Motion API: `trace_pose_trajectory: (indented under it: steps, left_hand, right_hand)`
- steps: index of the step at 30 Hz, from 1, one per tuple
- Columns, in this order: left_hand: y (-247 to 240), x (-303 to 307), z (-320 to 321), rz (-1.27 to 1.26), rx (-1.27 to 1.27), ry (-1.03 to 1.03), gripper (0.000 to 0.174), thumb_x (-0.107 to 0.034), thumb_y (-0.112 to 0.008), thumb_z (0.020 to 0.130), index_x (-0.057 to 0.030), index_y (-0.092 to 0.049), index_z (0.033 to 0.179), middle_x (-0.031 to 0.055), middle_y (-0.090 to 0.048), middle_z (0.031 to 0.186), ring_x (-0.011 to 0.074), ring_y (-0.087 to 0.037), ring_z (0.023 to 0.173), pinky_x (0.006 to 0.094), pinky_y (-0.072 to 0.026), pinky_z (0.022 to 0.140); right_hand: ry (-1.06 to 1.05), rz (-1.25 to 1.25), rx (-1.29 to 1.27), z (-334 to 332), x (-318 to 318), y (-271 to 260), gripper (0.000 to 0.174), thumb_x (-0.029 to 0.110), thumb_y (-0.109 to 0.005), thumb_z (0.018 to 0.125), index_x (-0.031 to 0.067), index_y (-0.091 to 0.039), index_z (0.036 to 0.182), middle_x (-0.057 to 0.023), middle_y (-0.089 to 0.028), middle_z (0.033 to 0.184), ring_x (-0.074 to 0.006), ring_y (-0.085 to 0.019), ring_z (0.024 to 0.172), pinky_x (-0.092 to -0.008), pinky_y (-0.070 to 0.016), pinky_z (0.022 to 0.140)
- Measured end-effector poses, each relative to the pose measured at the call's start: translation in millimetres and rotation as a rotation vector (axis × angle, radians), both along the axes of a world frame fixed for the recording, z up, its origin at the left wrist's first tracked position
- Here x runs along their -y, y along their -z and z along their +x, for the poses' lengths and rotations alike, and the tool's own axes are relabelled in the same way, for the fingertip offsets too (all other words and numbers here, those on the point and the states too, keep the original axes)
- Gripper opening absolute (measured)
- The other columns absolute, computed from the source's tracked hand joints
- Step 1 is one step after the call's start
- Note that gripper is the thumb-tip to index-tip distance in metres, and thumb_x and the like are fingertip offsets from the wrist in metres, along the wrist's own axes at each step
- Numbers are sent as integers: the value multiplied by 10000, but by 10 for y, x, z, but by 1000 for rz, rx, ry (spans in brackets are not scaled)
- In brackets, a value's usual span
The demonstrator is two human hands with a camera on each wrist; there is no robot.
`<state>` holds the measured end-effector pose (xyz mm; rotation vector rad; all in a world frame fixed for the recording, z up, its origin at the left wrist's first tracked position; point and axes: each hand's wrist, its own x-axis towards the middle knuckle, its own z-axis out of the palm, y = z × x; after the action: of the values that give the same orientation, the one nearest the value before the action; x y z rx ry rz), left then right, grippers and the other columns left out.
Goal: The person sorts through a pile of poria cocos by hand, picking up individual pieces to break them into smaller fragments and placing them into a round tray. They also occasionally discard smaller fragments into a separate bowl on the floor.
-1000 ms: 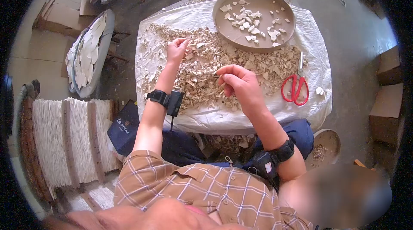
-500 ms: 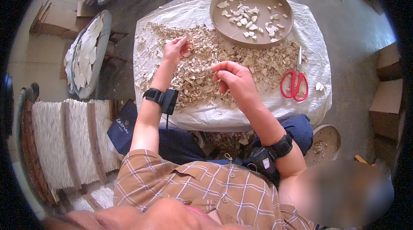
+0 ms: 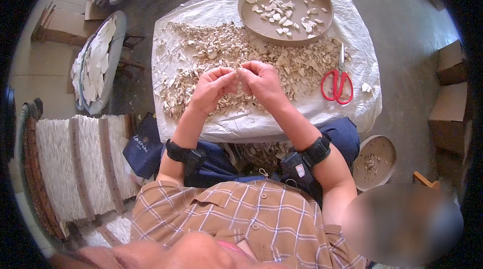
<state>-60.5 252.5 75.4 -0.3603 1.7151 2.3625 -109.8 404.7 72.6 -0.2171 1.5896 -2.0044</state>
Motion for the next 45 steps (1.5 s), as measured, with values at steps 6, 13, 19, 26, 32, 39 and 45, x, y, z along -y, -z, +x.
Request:
trace_pose_trajectory:
  steps: [6,13,19,26,32,39,45]
  left_hand:
    - [113,-48,16,-209,-128,-103,161,-117,-562,817,-8,-585,933,20,-591,779,63,-543,665,211,-471,607]
    - [76,-60,15,-626,-324,-110,101,-80,-620,759,-10,-632,831,33,-596,778,85,-557,661,203,-449,578]
    - [300,429,-280,-833,-191,-136,157,-154,-575,798,-25,-619,877,59,-615,786,117,-574,681,235,-465,597]
    - [854,1245,-866,-1398,-139,-214,193,-149,-614,732,-64,-628,905,93,-624,770,185,-597,690,283,-477,630]
    - [928,1185,-972,-1499,-164,-148,206,-199,-672,670,-88,-627,838,79,-561,803,241,-563,762,348,-455,689]
    - [961,1342,-965,-1291,-70,-337,178,-212,-654,730,-57,-615,806,43,-617,744,147,-583,630,294,-469,559]
    - [452,1045,-608,-100,84,-419,99,-66,-592,784,-8,-584,865,63,-611,726,128,-597,656,246,-510,583]
  right_hand:
    - [-41,171,-237,46,-40,52,172,117,-522,812,-30,-593,868,-33,-547,602,-69,-492,471,-210,-394,420]
    - [-29,374,-441,-13,-14,191,176,130,-559,739,-14,-601,830,-138,-581,694,-212,-571,624,-319,-442,580]
    - [-16,708,-876,-2,-74,192,153,159,-516,756,34,-599,787,-125,-576,752,-293,-568,680,-374,-454,616]
    - [-57,775,-905,22,-177,162,136,172,-509,766,53,-571,742,-117,-559,748,-299,-570,655,-387,-462,592]
    - [-34,858,-973,-30,-199,126,103,144,-518,761,48,-537,729,-124,-545,735,-297,-572,625,-391,-464,559]
    - [-57,957,-1007,-69,-144,186,61,95,-514,746,39,-529,724,-127,-550,758,-297,-583,635,-383,-472,557]
    - [-54,1080,-1022,-118,-176,194,104,97,-502,751,43,-555,823,-125,-548,773,-300,-589,667,-377,-479,575]
